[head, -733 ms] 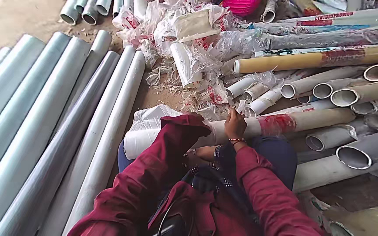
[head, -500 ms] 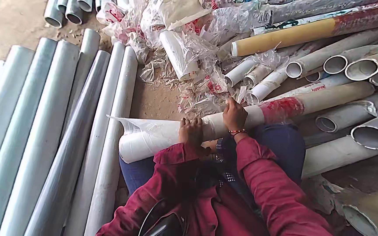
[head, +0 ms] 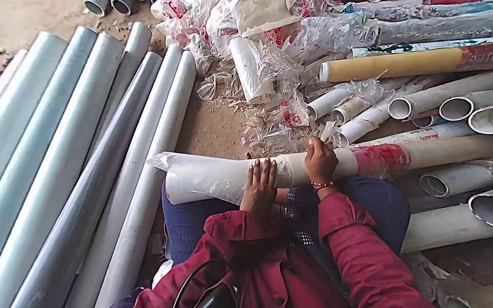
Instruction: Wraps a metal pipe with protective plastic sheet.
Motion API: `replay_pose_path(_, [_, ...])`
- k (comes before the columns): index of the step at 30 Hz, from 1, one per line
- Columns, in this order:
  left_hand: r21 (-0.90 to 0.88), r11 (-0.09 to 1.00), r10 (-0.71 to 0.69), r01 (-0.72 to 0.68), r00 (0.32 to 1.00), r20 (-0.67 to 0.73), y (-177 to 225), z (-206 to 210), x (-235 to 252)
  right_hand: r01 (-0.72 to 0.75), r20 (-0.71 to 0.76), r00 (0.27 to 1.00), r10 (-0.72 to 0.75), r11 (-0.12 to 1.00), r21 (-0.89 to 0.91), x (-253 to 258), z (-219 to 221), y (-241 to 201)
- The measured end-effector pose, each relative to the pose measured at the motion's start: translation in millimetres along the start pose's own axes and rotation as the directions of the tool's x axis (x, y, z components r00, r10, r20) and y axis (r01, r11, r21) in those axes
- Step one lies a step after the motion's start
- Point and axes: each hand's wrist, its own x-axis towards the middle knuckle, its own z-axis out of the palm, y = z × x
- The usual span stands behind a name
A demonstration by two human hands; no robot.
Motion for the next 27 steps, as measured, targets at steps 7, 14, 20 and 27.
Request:
replay_pose_path(7, [-0.019, 1.0, -0.018, 0.012, 0.934, -0.357, -4.8, 40.7, -7.5, 0.223, 0.554, 0.798, -0.237, 0.97, 0.094, 14.5, -44.5, -44.7])
replay_pose_path(14, [-0.028, 1.0, -0.006, -0.005, 0.924, -0.382, -7.2, 43.4, -8.3, 0.306, 0.815, 0.548, -0.188, 0.952, 0.014, 39.2, -56.3, -61.8])
replay_pose_path(20, [-0.017, 1.0, -0.001, -0.005, 0.93, -0.367, -7.2, 40.9, -8.4, 0.467, 0.92, 0.376, -0.115, 0.88, -0.081, 52.4, -63.9, -79.1])
replay_pose_path(27, [-0.253, 0.968, -0.074, 0.001, 0.957, -0.281, -9.5, 20.0, -2.8, 0.261, 0.726, 0.676, -0.131, 0.963, -0.07, 65.7, -76.5, -46.6])
